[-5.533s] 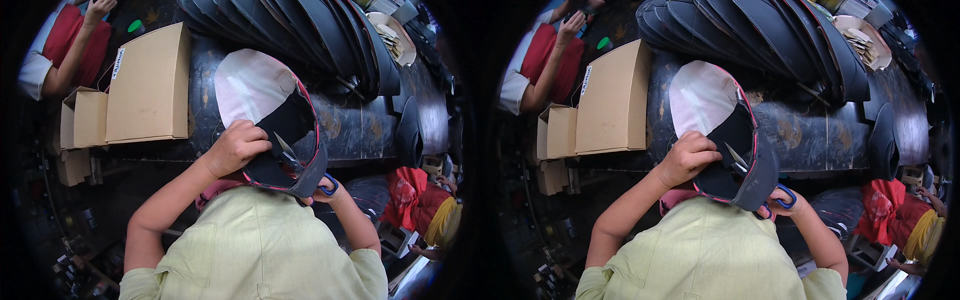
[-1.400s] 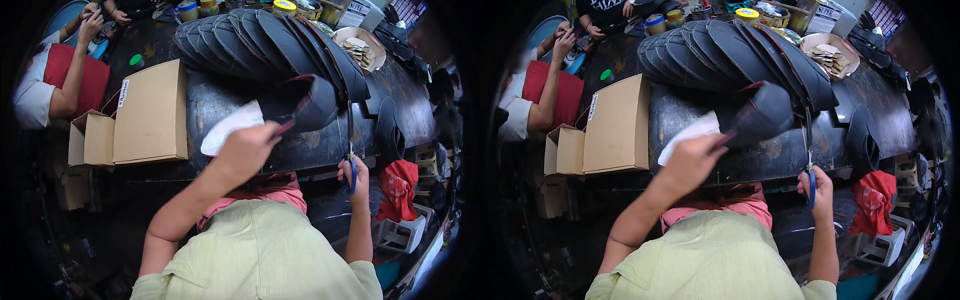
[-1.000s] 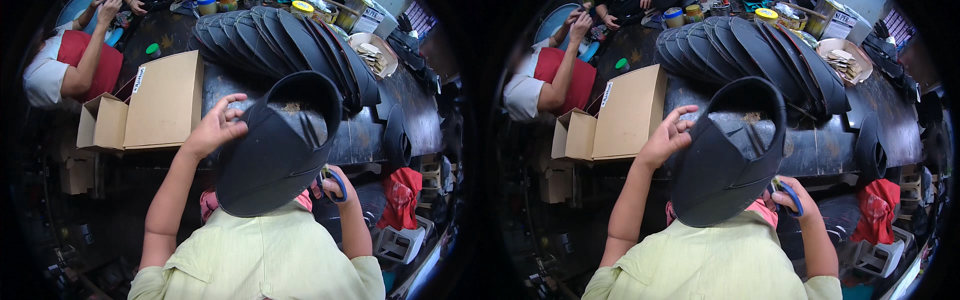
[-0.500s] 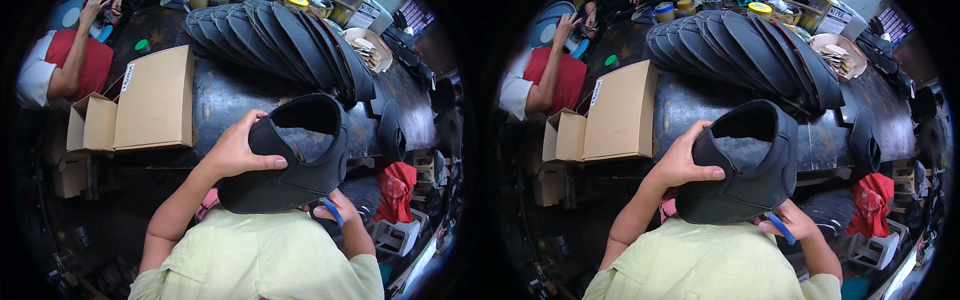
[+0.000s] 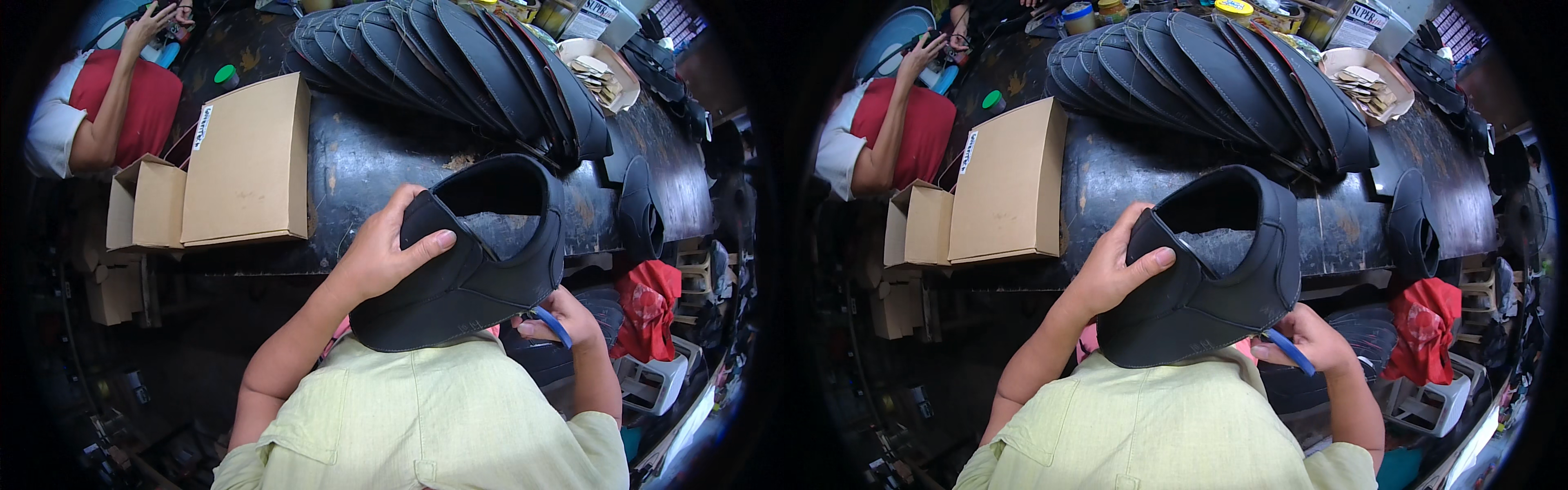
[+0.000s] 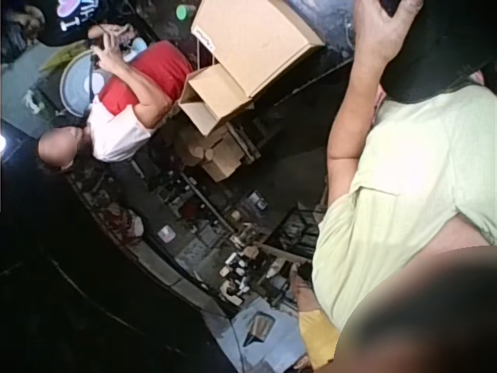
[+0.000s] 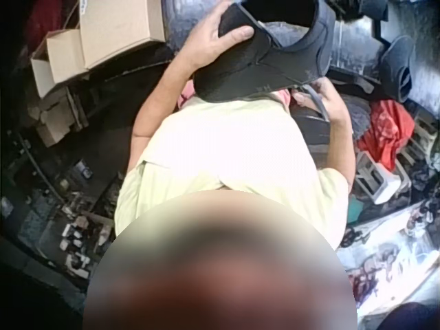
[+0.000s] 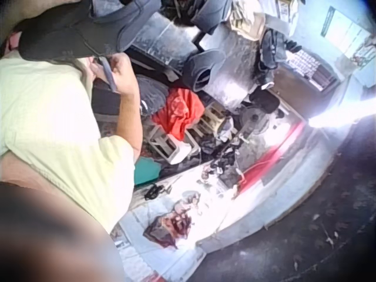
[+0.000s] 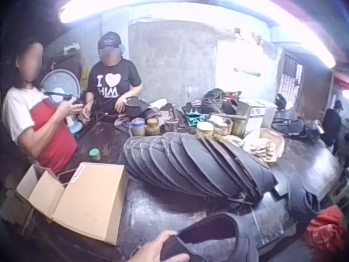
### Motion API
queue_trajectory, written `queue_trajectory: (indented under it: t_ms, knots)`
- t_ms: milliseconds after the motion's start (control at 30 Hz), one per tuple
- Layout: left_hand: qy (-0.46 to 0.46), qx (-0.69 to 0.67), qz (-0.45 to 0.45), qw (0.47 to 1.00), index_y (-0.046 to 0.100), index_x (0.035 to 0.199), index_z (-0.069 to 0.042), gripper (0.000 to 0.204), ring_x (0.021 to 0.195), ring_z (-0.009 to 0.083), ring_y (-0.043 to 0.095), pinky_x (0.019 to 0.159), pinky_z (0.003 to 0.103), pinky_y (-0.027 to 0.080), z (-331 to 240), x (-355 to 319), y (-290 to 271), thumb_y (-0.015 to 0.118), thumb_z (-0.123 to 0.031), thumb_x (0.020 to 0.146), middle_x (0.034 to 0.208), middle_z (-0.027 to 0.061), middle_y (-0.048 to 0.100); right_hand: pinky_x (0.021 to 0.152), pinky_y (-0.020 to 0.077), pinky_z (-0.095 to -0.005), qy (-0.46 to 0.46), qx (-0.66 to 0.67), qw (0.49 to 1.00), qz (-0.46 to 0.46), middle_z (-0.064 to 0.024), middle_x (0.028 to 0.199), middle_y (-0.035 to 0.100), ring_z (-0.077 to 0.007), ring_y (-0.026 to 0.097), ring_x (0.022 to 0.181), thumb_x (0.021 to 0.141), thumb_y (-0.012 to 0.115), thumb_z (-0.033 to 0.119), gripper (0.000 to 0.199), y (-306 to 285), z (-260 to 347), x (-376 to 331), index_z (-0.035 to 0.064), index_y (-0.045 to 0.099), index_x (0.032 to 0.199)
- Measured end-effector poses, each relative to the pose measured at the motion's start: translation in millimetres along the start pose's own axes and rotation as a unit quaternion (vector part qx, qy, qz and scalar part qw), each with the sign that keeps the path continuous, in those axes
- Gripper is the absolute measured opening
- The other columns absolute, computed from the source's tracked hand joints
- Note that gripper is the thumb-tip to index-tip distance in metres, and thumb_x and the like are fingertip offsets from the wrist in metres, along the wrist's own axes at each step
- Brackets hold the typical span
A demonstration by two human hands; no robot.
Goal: The person uses scissors to trim excess material from the edges of black slip-on shoes. They repeatedly flip each shoe, cut along the seams, and place the finished shoes aside on the table.
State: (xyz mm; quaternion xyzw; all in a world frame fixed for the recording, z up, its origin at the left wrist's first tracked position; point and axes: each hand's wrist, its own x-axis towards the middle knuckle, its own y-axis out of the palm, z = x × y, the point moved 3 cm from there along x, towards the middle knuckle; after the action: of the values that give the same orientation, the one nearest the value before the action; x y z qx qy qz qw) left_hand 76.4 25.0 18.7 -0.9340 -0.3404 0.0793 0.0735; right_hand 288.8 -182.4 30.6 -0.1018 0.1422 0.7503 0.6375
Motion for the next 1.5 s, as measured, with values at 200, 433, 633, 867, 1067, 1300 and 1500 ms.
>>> queue_trajectory:
  t_ms: [200, 433, 633, 867, 1067, 1300, 1500]
  knots:
    - [-0.021, 0.021, 0.001, 1.0, 0.056, 0.133, -0.006, 0.058, 0.106, 0.0202, 0.066, 0.095, 0.035, 0.052, 2.1, -2.3, 3.5, 0.078, -0.039, 0.091, 0.11, 0.0111, 0.069, 0.081, 0.0522, -0.0279, 0.025, 0.022, 0.998, -0.053, -0.0056, 0.1, 0.071, -0.011, 0.062, 0.093, 0.089, 0.08, 0.012, 0.034, 2.1, -7.5, -6.8, -0.0023, 0.069, 0.117]
    - [0.02, 0.012, -0.009, 1.0, 0.057, 0.131, -0.004, 0.067, 0.099, 0.0285, 0.073, 0.091, 0.039, 0.055, 0.5, 0.9, 5.7, 0.08, -0.049, 0.087, 0.105, 0.017, 0.074, 0.092, 0.0522, -0.0327, 0.023, -0.003, 1.0, 0.015, -0.0078, 0.115, 0.069, -0.0151, 0.062, 0.102, 0.089, 0.08, 0.013, 0.044, -2.1, -16.8, -1.4, -0.0014, 0.064, 0.128]
    - [0.016, 0.003, -0.003, 1.0, 0.061, 0.127, -0.004, 0.065, 0.096, 0.0249, 0.072, 0.089, 0.036, 0.055, 0.4, 0.3, 3.2, 0.081, -0.049, 0.086, 0.103, 0.0149, 0.074, 0.103, 0.0479, -0.0343, 0.013, 0.022, 1.0, 0.015, -0.0104, 0.132, 0.064, -0.0172, 0.058, 0.117, 0.09, 0.079, 0.01, 0.059, -10.3, -28.3, 4.1, -0.0002, 0.055, 0.142]
    - [0.007, -0.059, -0.007, 0.998, 0.062, 0.125, -0.003, 0.061, 0.093, 0.0225, 0.072, 0.087, 0.035, 0.056, 3.3, 2.8, 6.3, 0.081, -0.047, 0.087, 0.102, 0.0136, 0.074, 0.103, 0.0476, -0.0338, -0.023, 0.082, 0.995, 0.056, -0.0103, 0.134, 0.063, -0.0165, 0.056, 0.12, 0.089, 0.08, 0.006, 0.061, -20.0, -34.8, 8.2, -0.0005, 0.054, 0.144]
    - [0.027, 0.028, -0.025, 0.999, 0.061, 0.122, -0.002, 0.056, 0.092, 0.0208, 0.071, 0.087, 0.034, 0.055, -1.2, 3.4, 6.3, 0.082, -0.04, 0.087, 0.098, 0.0117, 0.073, 0.103, 0.0484, -0.0323, -0.018, 0.025, 0.999, -0.008, -0.011, 0.133, 0.064, -0.016, 0.058, 0.118, 0.089, 0.08, 0.004, 0.057, -9.7, -21.5, 10.5, -0.0015, 0.056, 0.14]
    - [0.052, 0.101, -0.073, 0.991, 0.06, 0.12, -0.001, 0.054, 0.091, 0.0227, 0.074, 0.086, 0.034, 0.057, -7.0, -0.2, 5.7, 0.084, -0.035, 0.086, 0.097, 0.0145, 0.076, 0.096, 0.054, -0.0315, 0.012, 0.054, 0.998, -0.036, -0.0087, 0.119, 0.07, -0.0138, 0.065, 0.106, 0.089, 0.08, 0.006, 0.048, -10.1, -15.1, 12.8, -0.001, 0.062, 0.132]
    - [0.027, 0.057, -0.056, 0.996, 0.06, 0.121, -0.001, 0.051, 0.09, 0.0209, 0.074, 0.085, 0.033, 0.056, -4.2, 0.3, 6.4, 0.083, -0.033, 0.088, 0.097, 0.0139, 0.075, 0.094, 0.0548, -0.0306, 0.049, 0.101, 0.994, -0.017, -0.0068, 0.116, 0.071, -0.0124, 0.065, 0.103, 0.089, 0.081, 0.006, 0.045, -13.6, -17.1, 10.8, -0.0013, 0.063, 0.13]
